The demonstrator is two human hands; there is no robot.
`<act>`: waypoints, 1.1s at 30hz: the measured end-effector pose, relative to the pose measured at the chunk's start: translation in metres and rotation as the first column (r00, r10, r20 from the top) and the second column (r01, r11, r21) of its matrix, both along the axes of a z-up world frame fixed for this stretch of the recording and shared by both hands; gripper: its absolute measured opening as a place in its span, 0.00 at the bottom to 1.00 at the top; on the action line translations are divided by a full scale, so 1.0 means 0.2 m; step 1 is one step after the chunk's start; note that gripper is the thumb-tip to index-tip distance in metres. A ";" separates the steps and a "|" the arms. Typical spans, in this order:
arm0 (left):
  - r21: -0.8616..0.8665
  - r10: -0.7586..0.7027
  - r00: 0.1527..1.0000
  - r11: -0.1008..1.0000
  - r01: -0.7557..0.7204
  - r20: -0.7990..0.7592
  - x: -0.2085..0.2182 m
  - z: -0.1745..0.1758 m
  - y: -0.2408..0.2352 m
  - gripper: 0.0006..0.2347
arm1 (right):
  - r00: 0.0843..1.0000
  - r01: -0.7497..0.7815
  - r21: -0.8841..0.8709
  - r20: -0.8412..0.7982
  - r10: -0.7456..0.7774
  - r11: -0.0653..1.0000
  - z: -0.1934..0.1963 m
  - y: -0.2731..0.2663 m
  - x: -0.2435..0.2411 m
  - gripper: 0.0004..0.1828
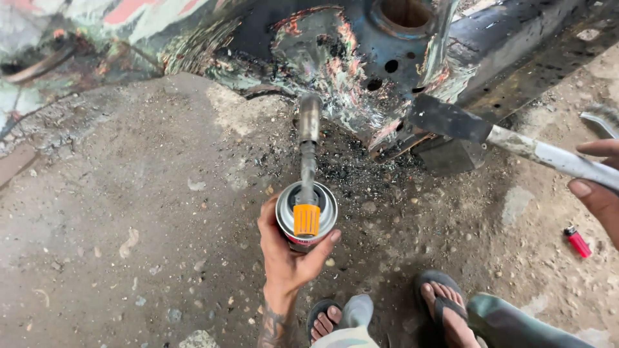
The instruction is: The person uses a handheld blowtorch to apply heat to a section of a large metal object. They hold the torch steadily and move it along the surface, causing visible flames and glowing spots on the metal.
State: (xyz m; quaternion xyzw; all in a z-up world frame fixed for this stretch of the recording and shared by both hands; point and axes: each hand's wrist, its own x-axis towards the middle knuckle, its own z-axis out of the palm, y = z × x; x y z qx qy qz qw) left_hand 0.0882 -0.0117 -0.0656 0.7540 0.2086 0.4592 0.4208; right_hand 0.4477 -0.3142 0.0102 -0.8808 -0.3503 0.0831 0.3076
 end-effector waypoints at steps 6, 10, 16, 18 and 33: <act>0.002 -0.006 0.990 1.000 0.006 -0.138 0.00 0.10 0.00 0.36 | 0.999 0.047 0.098 -0.009 -0.046 0.994 0.04 0.16 -0.14 0.25; -0.007 0.019 0.980 1.000 -0.021 -0.197 0.06 0.22 0.02 0.34 | 0.985 0.045 0.358 -0.173 0.019 0.932 -0.14 0.31 -0.17 0.25; -0.017 0.154 0.947 0.986 -0.165 -0.283 0.14 0.28 -0.03 0.35 | 0.962 -0.222 0.099 -0.140 0.235 0.970 -0.14 0.67 -0.38 0.29; -0.022 0.176 0.940 0.981 -0.191 -0.292 0.16 0.28 -0.05 0.35 | 0.941 -0.299 0.129 -0.127 0.314 0.946 -0.21 0.75 -0.40 0.30; 0.180 0.257 0.883 0.963 -0.200 -0.393 0.09 0.32 0.03 0.39 | 0.926 -0.353 0.370 0.005 0.379 0.859 -0.42 0.85 -0.41 0.26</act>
